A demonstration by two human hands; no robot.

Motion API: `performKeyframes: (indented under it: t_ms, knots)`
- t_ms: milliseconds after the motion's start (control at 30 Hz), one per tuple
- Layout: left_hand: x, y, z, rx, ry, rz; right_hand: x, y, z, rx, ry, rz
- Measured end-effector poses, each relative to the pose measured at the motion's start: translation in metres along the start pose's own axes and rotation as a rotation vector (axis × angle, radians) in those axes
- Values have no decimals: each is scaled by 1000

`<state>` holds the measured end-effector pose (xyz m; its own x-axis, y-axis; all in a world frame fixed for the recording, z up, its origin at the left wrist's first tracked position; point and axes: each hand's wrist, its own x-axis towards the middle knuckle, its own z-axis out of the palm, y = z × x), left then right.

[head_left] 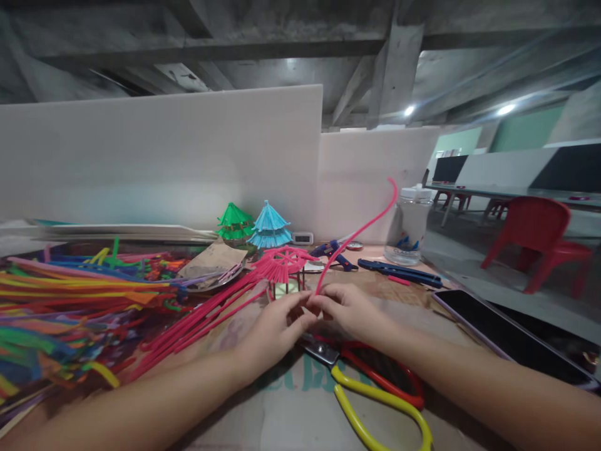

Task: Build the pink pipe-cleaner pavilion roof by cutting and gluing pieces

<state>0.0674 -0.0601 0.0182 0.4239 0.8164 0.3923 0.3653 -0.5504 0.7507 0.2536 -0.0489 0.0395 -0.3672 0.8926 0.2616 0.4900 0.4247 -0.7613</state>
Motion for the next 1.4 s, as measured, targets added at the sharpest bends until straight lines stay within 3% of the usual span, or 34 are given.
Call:
performKeyframes:
  t_ms: [133, 267, 467, 633, 867, 1033, 1200, 1300, 1400]
  knots:
    - [2, -6, -1, 77, 19, 102, -10, 4, 7, -102, -39, -122]
    - [6, -9, -5, 140, 52, 185, -14, 12, 11, -136, -59, -111]
    - [11, -16, -9, 258, 111, 45, -11, 16, 13, -103, -37, -99]
    - [14, -21, -11, 283, 146, 36, -12, 14, 12, -142, -15, -50]
    - [6, -12, -8, 198, 40, 215, -13, 16, 14, -209, -35, -119]
    - [5, -6, -7, 162, 20, 91, -13, 10, 11, -159, -29, -117]
    - [3, -7, -4, -100, -6, -142, -10, 5, -17, -172, -74, 68]
    - [3, -9, -3, -117, -32, -141, -14, 3, -27, -231, -218, 88]
    - [3, -9, -4, -50, -30, -92, -20, -1, -22, -317, -306, 7]
